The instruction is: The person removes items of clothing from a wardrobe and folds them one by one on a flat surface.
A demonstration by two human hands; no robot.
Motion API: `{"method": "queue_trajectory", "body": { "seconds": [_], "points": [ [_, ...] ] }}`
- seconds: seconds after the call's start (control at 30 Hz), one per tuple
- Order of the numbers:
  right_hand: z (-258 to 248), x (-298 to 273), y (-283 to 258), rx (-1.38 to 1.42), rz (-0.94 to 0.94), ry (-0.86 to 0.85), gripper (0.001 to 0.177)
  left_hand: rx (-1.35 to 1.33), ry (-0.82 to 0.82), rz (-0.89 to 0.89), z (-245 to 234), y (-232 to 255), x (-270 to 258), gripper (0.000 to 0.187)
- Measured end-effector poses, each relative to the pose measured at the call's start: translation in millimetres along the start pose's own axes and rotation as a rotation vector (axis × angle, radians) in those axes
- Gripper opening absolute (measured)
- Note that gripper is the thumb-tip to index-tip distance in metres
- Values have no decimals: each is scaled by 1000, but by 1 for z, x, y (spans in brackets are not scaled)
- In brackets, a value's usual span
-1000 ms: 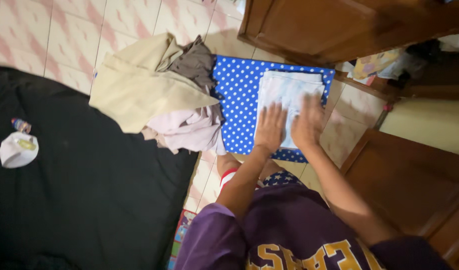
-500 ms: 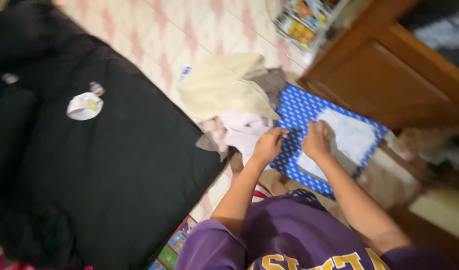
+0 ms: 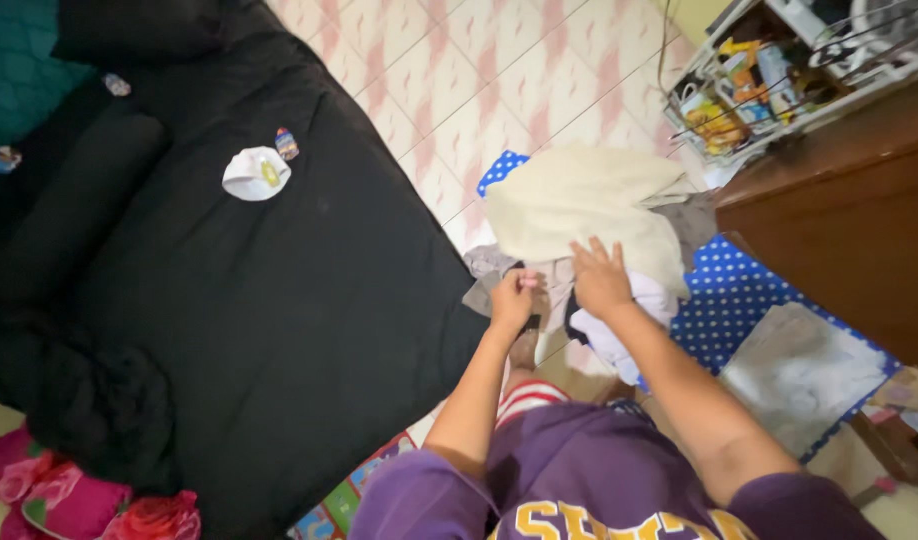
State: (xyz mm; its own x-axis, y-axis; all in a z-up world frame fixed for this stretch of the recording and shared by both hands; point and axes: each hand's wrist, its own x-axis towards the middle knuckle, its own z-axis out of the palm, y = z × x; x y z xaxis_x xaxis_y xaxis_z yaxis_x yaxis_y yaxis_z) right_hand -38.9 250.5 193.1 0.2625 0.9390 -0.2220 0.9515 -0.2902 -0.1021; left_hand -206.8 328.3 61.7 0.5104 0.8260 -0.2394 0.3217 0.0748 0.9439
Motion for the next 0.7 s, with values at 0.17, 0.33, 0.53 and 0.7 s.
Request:
{"method": "queue_trajectory", "body": {
  "seconds": [0.17, 0.33, 0.53, 0.7],
  "points": [
    [-34, 0, -4, 642, 27, 621, 15, -571, -380, -579, 12, 29, 37, 41],
    [-129, -39, 0, 508, 97, 862, 20, -1571, -366, -693, 36, 103, 75, 60],
    [-212, -127, 54, 82, 266, 1212, 18, -1703, -271, -533, 25, 175, 148, 41],
    [-159, -201, 108, 707, 370, 838, 18, -1404, -678, -511, 31, 279, 147, 33]
  ]
}}
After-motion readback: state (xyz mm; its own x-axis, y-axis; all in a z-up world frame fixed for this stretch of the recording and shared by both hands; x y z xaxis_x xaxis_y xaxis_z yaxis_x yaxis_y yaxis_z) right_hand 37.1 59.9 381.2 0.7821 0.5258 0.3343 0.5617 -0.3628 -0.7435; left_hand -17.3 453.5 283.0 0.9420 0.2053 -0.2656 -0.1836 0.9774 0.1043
